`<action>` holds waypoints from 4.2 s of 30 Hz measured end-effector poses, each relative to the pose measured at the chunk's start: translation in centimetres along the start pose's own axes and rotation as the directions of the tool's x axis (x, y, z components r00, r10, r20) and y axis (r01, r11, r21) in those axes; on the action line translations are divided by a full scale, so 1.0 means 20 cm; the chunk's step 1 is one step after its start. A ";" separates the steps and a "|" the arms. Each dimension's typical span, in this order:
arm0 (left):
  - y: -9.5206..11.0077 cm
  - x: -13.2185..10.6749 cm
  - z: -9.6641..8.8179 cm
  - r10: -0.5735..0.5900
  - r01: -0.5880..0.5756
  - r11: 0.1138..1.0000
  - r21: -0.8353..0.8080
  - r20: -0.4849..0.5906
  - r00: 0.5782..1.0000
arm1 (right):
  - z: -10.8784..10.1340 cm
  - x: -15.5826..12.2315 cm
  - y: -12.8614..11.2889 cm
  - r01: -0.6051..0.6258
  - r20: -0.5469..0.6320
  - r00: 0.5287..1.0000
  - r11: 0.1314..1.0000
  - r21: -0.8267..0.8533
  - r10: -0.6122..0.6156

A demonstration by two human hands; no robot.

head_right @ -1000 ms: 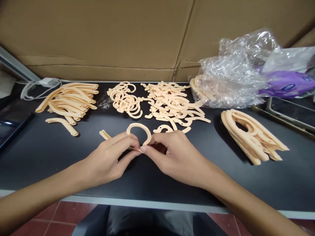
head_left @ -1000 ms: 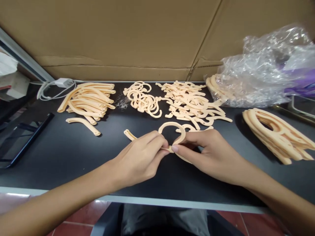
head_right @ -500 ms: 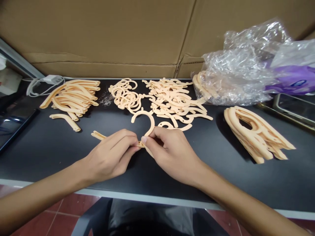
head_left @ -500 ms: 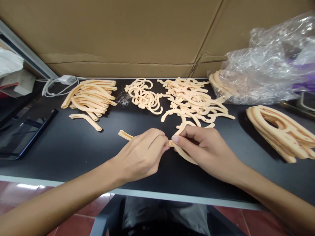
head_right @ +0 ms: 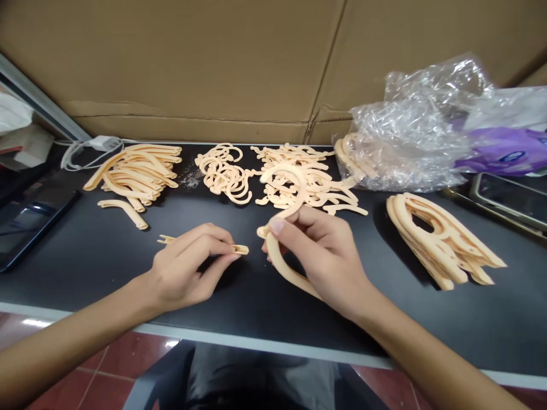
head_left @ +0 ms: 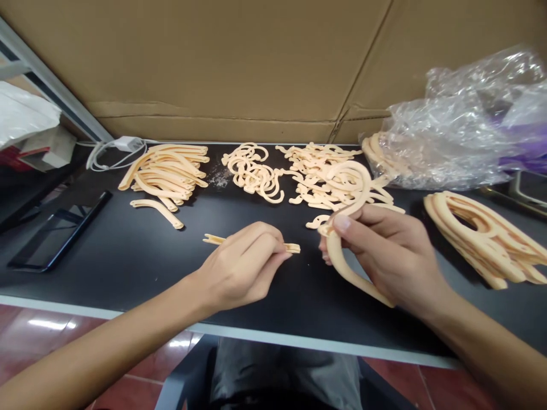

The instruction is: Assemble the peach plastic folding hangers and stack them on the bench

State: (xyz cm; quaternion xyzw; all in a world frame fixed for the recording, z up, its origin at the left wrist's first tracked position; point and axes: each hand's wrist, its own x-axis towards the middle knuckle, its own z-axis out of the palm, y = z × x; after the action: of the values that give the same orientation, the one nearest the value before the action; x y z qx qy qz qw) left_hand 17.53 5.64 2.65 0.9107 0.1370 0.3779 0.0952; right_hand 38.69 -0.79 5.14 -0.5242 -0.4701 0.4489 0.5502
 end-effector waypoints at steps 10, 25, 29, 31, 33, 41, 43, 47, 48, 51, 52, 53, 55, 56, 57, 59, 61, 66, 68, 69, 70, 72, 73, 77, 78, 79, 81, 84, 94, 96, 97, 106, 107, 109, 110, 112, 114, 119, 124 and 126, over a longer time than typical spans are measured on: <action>-0.02 0.02 -0.04 0.111 -0.109 0.993 0.041 -0.049 0.993 | 0.02 0.01 0.00 -0.119 0.140 0.984 0.990 0.074 0.108; 0.03 0.03 -0.06 0.218 -0.183 0.959 -0.216 0.155 0.964 | 0.03 0.07 0.00 -0.322 0.191 0.945 0.855 0.407 0.265; 0.02 0.05 -0.07 0.086 -0.042 0.932 -0.360 0.108 0.990 | 0.03 0.06 0.04 -0.118 0.056 0.993 0.941 0.317 0.105; 0.01 0.05 -0.06 0.007 0.023 0.922 -0.386 0.077 0.997 | 0.04 0.04 0.06 -0.031 0.046 0.999 0.969 0.244 0.021; 0.01 0.05 -0.04 -0.064 0.093 0.932 -0.350 0.095 0.993 | 0.05 0.03 0.06 0.009 0.076 0.997 0.982 0.190 -0.024; -0.06 0.03 -0.01 -0.218 0.220 0.975 -0.018 0.087 0.972 | 0.02 0.03 0.01 -0.018 -0.012 1.000 0.933 0.359 0.024; -0.08 0.03 -0.02 -0.198 0.193 0.979 0.070 0.076 0.977 | 0.02 0.04 0.01 -0.052 -0.029 0.997 0.931 0.362 0.067; -0.08 0.02 0.00 -0.137 0.126 0.981 0.146 0.066 0.988 | 0.06 0.03 0.03 -0.133 0.033 0.991 0.920 0.369 0.129; -0.08 0.02 0.01 -0.102 0.094 0.987 0.129 0.054 0.993 | 0.07 0.02 0.04 -0.142 0.045 0.990 0.919 0.367 0.135; -0.06 0.02 0.02 -0.021 0.019 0.999 0.039 0.042 0.999 | 0.09 0.01 0.04 -0.145 0.059 0.989 0.935 0.323 0.133; -0.05 0.02 0.02 -0.011 0.011 1.000 0.011 0.044 0.999 | 0.08 0.01 0.04 -0.140 0.055 0.990 0.945 0.295 0.130; -0.05 0.02 0.02 -0.013 0.014 1.000 -0.012 0.047 0.999 | 0.08 0.01 0.03 -0.136 0.051 0.991 0.954 0.266 0.127; -0.05 0.03 0.01 -0.031 0.033 0.999 -0.041 0.044 0.999 | 0.06 0.02 0.01 -0.132 0.054 0.991 0.967 0.216 0.124; -0.05 0.03 0.01 -0.038 0.040 0.998 -0.047 0.041 0.998 | 0.05 0.02 0.00 -0.135 0.066 0.990 0.971 0.199 0.124; -0.05 0.03 0.00 -0.043 0.045 0.998 -0.050 0.042 0.998 | 0.04 0.02 0.00 -0.139 0.085 0.989 0.973 0.183 0.125; -0.06 0.03 0.00 -0.057 0.059 0.997 -0.043 0.055 0.997 | 0.02 0.02 -0.01 -0.149 0.129 0.983 0.979 0.140 0.131; -0.06 0.03 -0.01 -0.082 0.085 0.996 -0.026 0.090 0.993 | 0.02 0.03 -0.01 -0.146 0.146 0.981 0.985 0.095 0.131; -0.06 0.01 -0.01 -0.108 0.103 0.993 0.050 0.092 0.990 | 0.02 0.04 0.00 -0.116 0.099 0.989 0.989 0.090 0.107; -0.06 0.01 -0.01 -0.085 0.080 0.994 0.076 0.065 0.994 | 0.02 0.04 0.01 -0.120 0.091 0.990 0.986 0.114 0.110; -0.05 0.01 -0.01 -0.075 0.069 0.994 0.089 0.060 0.995 | 0.02 0.04 0.01 -0.123 0.098 0.989 0.985 0.125 0.111; -0.06 0.01 -0.01 -0.068 0.061 0.993 0.104 0.062 0.996 | 0.01 0.04 0.01 -0.125 0.111 0.988 0.983 0.134 0.110; -0.06 0.00 -0.01 -0.051 0.040 0.991 0.129 0.080 0.995 | 0.01 0.04 0.01 -0.131 0.158 0.982 0.981 0.143 0.108; -0.06 0.00 -0.01 -0.038 0.026 0.990 0.137 0.088 0.995 | 0.01 0.04 0.02 -0.141 0.185 0.976 0.979 0.146 0.113; -0.06 0.01 -0.01 0.017 -0.032 0.988 0.152 0.098 0.995 | 0.00 0.05 0.02 -0.248 0.282 0.940 0.953 0.173 0.193; -0.06 0.01 -0.01 0.022 -0.037 0.987 0.158 0.098 0.995 | 0.00 0.05 0.02 -0.276 0.297 0.931 0.943 0.186 0.214; -0.05 0.01 -0.01 0.020 -0.036 0.986 0.163 0.101 0.995 | 0.00 0.05 0.02 -0.298 0.305 0.924 0.934 0.199 0.230; -0.05 0.01 -0.01 0.013 -0.031 0.985 0.168 0.108 0.994 | -0.01 0.05 0.02 -0.320 0.308 0.919 0.922 0.219 0.246; -0.05 0.01 -0.02 0.019 -0.042 0.983 0.179 0.128 0.992 | -0.02 0.06 0.01 -0.328 0.297 0.919 0.920 0.214 0.258; -0.02 0.01 0.00 -0.084 0.041 0.983 0.181 0.238 0.968 | 0.01 0.05 0.00 -0.328 0.312 0.898 0.945 0.007 0.310; -0.02 0.01 0.00 -0.082 0.040 0.980 0.195 0.211 0.974 | 0.02 0.05 -0.01 -0.325 0.323 0.891 0.945 -0.041 0.320; -0.03 0.00 0.00 -0.076 0.034 0.978 0.207 0.199 0.977 | 0.02 0.05 -0.01 -0.324 0.327 0.888 0.944 -0.056 0.324; -0.04 0.01 -0.01 0.043 -0.086 0.983 0.165 0.249 0.968 | 0.01 0.04 -0.01 -0.311 0.344 0.880 0.945 -0.106 0.328; -0.04 0.01 -0.01 0.040 -0.082 0.984 0.156 0.258 0.965 | 0.01 0.04 -0.01 -0.318 0.352 0.874 0.942 -0.107 0.335; -0.04 0.01 -0.01 0.034 -0.075 0.986 0.147 0.265 0.964 | 0.00 0.05 -0.01 -0.342 0.367 0.858 0.933 -0.113 0.359; -0.04 0.01 -0.01 0.033 -0.073 0.987 0.142 0.266 0.963 | 0.00 0.05 -0.01 -0.353 0.375 0.850 0.928 -0.116 0.370; -0.04 0.01 -0.01 0.033 -0.068 0.990 0.123 0.263 0.964 | -0.01 0.06 -0.01 -0.371 0.390 0.835 0.921 -0.121 0.388; -0.04 0.01 0.00 0.032 -0.058 0.994 0.092 0.260 0.965 | -0.01 0.06 -0.01 -0.377 0.395 0.829 0.917 -0.127 0.395; -0.04 0.01 0.00 0.027 -0.036 0.999 0.026 0.282 0.959 | -0.01 0.06 0.00 -0.360 0.404 0.826 0.919 -0.159 0.394; -0.04 0.00 0.00 0.053 -0.074 0.995 0.060 0.292 0.955 | -0.01 0.05 -0.01 -0.330 0.432 0.815 0.922 -0.201 0.386; -0.04 0.00 -0.01 0.065 -0.086 0.994 0.060 0.287 0.956 | 0.00 0.05 -0.01 -0.312 0.435 0.819 0.927 -0.208 0.373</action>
State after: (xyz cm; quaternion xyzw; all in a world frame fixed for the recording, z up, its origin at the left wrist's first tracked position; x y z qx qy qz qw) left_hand 17.30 6.36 2.52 0.9630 0.1006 0.2412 0.0666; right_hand 38.85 0.09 5.31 -0.5104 -0.5139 0.6226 0.2963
